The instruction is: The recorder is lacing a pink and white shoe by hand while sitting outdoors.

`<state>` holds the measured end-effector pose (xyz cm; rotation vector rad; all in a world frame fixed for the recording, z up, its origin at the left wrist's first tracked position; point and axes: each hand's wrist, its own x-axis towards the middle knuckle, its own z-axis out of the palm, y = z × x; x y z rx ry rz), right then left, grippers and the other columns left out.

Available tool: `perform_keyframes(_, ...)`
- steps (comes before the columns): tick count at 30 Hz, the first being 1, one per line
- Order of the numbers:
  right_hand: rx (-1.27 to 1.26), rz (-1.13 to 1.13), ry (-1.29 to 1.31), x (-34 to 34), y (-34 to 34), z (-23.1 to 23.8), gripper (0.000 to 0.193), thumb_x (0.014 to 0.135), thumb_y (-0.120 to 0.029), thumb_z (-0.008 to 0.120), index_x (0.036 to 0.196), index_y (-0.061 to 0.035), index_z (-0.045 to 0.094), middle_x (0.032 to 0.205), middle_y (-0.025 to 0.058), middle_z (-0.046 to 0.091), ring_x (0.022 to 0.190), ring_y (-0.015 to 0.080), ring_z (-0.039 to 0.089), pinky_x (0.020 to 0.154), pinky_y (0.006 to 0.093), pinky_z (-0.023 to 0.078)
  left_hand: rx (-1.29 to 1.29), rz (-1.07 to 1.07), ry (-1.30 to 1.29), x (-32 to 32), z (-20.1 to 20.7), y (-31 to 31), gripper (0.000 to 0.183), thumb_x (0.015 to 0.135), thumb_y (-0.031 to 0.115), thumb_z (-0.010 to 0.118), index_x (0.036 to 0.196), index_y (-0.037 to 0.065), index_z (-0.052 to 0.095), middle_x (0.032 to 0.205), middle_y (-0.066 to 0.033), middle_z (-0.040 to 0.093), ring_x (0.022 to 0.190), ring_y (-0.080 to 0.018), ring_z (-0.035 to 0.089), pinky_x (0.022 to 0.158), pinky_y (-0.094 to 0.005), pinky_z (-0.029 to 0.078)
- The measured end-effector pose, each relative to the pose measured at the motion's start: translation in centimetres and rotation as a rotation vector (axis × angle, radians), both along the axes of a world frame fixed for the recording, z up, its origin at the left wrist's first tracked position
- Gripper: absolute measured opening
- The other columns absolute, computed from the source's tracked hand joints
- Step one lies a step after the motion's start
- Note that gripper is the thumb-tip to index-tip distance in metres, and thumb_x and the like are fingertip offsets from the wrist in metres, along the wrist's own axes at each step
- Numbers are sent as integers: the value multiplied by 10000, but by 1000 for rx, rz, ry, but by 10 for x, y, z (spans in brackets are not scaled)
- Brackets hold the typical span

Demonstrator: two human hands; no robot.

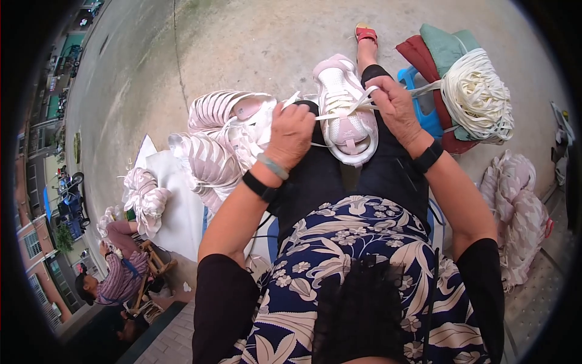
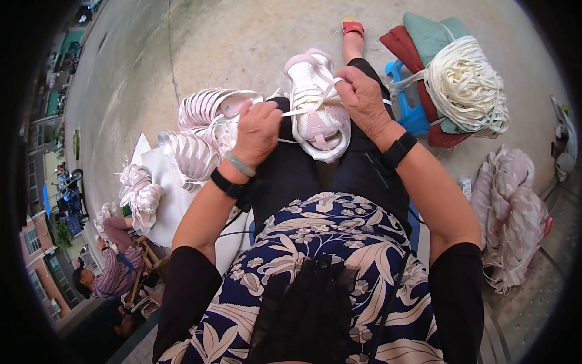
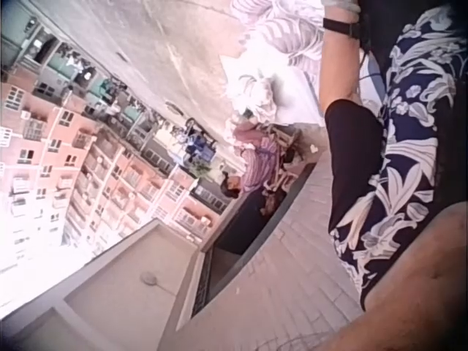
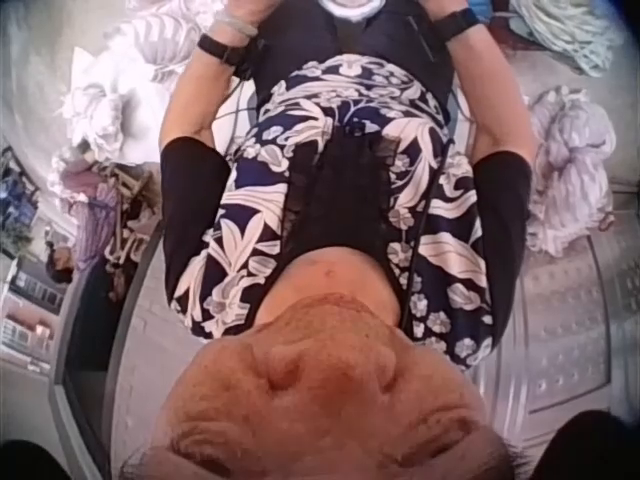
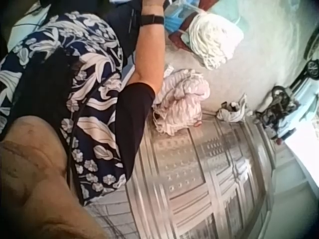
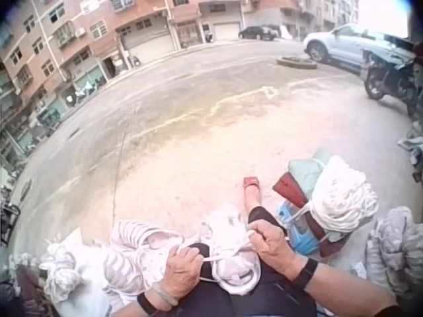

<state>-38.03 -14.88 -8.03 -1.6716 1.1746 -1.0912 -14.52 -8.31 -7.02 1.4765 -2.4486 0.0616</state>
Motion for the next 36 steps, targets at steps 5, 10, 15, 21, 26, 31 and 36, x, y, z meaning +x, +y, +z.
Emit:
perform_keyframes(5, -32, 126, 189, -4, 4, -10, 156, 803, -150, 564, 907, -34, 580, 830, 133, 586, 737, 284, 587, 679, 332, 463, -111, 105, -16, 66, 25, 12, 75, 666, 34, 517, 666, 83, 460, 667, -71, 445, 669, -258, 491, 633, -377, 366)
perform_keyframes(10, -210, 251, 399, -9, 8, 3, 143, 780, -159, 575, 885, -62, 581, 778, 117, 574, 749, 298, 591, 651, 365, 470, -78, 384, -236, 144, 36, 51, 47, 728, 78, 509, 688, 96, 493, 677, -59, 497, 662, -266, 526, 603, -382, 384)
perform_keyframes(15, -391, 381, 661, -34, 5, 2, 82, 765, -132, 562, 832, -86, 552, 698, 88, 551, 661, 299, 578, 549, 385, 455, 0, 441, -274, 151, 26, 75, 65, 764, 80, 506, 699, 90, 511, 704, -63, 528, 684, -278, 540, 608, -385, 395)
perform_keyframes(21, -409, 216, 556, -70, 3, -1, 87, 784, -74, 561, 865, -108, 559, 664, 94, 543, 630, 303, 569, 527, 383, 439, 126, 479, -109, 140, 14, 97, 69, 769, 64, 514, 701, 58, 505, 701, -109, 528, 685, -326, 530, 612, -430, 404)
perform_keyframes(26, -319, 204, 547, -128, -2, 0, 152, 802, -63, 566, 951, -49, 593, 812, 148, 609, 733, 322, 602, 626, 368, 471, 110, 483, -52, 146, 13, 116, 72, 778, 81, 519, 717, 44, 512, 728, -135, 541, 704, -343, 528, 629, -429, 418)
perform_keyframes(31, -280, 158, 727, -216, -9, 28, 138, 833, -47, 532, 956, -18, 587, 863, 172, 606, 795, 333, 599, 672, 357, 466, 76, 593, -94, 178, 26, 148, 95, 811, 117, 504, 767, 48, 551, 784, -138, 572, 755, -342, 541, 680, -423, 429)
perform_keyframes(36, -368, 79, 1052, -315, -29, 68, 237, 827, -11, 488, 1051, -46, 555, 964, 154, 600, 853, 329, 597, 703, 351, 469, 73, 744, -162, 222, 57, 163, 138, 841, 152, 505, 805, 44, 583, 755, -146, 583, 721, -349, 555, 645, -419, 437)
